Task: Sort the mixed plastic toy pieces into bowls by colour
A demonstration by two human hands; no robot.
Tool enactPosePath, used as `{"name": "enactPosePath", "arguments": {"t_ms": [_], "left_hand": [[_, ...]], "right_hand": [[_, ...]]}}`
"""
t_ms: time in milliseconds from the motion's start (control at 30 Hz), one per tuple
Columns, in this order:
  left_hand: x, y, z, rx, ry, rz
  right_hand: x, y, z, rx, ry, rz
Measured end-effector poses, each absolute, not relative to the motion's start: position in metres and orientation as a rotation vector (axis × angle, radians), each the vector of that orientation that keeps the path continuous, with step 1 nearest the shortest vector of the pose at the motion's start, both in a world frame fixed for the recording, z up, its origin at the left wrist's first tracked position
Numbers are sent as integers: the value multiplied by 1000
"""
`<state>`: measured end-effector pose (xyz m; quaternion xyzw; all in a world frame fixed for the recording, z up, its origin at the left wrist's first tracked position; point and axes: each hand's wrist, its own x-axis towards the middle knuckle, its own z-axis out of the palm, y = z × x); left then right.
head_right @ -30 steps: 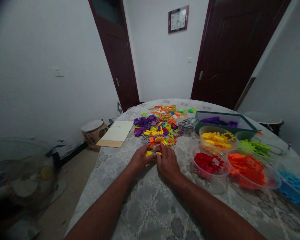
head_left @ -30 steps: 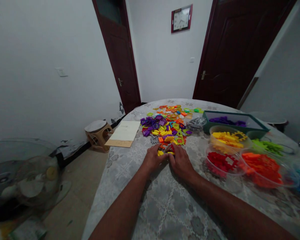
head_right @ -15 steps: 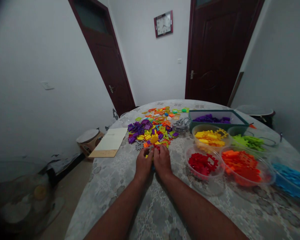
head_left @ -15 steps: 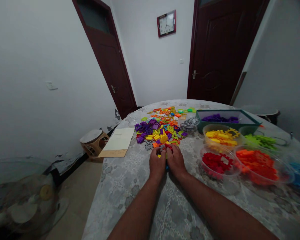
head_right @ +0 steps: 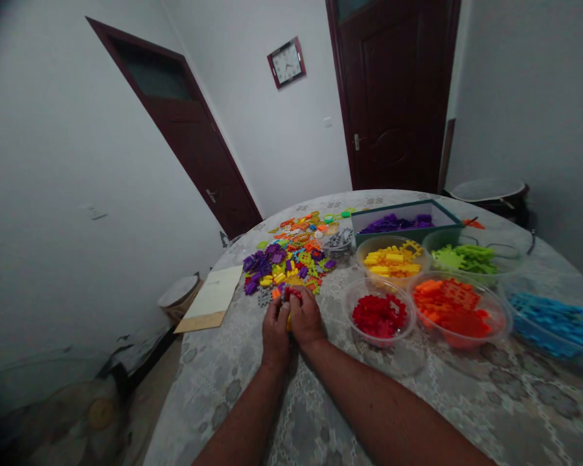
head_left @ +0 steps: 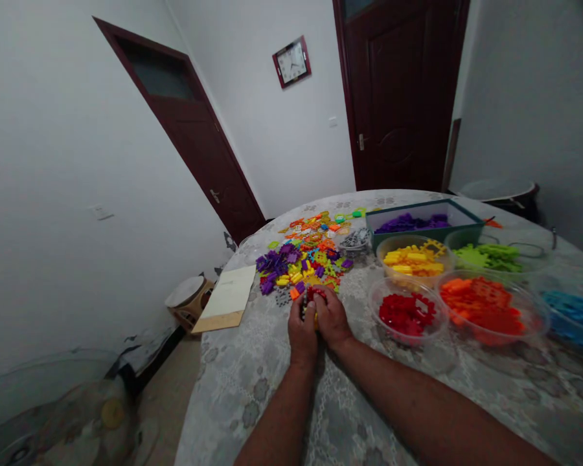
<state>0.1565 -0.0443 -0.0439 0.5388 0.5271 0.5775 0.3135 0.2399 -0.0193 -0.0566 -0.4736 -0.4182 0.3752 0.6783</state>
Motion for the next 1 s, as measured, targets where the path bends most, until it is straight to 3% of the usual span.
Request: {"name": "enactPosePath", "arguments": {"t_ms": [633,1000], "left_hand": [[159,-51,-36,1447,1400,1463],[157,-52,-33,1314,1457,1563]], "right_hand": [[237,-12,-48,-780,-328,1216],[221,-21,-37,-647,-241,1293]]}}
